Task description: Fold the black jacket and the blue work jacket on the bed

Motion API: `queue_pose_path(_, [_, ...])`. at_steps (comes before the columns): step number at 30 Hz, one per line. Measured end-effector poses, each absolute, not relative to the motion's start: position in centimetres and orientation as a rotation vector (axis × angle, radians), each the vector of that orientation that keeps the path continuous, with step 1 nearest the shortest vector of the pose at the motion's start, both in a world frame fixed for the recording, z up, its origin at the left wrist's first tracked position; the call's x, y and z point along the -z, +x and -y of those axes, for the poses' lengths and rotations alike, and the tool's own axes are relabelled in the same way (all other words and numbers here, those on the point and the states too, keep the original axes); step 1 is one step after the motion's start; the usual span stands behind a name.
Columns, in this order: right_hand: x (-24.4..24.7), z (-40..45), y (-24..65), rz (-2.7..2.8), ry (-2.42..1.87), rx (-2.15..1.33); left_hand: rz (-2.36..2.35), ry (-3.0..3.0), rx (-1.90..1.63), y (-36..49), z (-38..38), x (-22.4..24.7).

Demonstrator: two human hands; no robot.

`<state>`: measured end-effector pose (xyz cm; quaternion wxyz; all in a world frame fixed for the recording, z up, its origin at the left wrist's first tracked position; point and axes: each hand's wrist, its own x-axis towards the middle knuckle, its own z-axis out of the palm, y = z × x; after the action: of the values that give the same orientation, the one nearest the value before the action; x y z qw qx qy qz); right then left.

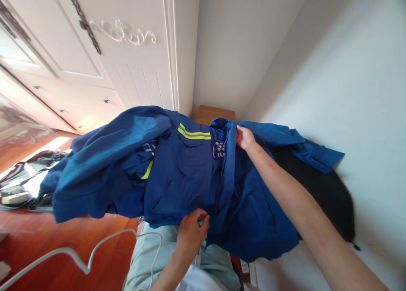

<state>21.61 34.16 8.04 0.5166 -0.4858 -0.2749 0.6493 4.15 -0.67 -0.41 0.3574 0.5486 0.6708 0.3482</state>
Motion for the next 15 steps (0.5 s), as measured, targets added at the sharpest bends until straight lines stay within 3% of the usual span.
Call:
queue_pose_path(4, [-8.0,-33.6,21.3,0.761,-1.267,-1.481,-2.054,1.886,-1.093,3.6,0.9,0.6])
queue_pose_path(7, [-8.2,-32.9,20.5,0.834,-1.289,-1.465,-2.146,2.122,-0.919,4.2,-1.2,-0.9])
queue_pose_path(11, [-9.1,-31.6,19.7,0.979,-1.352,-1.415,-2.141,2.130,-0.593,4.5,-2.9,-3.1])
queue_pose_path(15, [-9.9,-29.2,19.3,1.139,-1.365,-1.240,-2.083,1.885,-0.587,2.6,-2.7,-4.5])
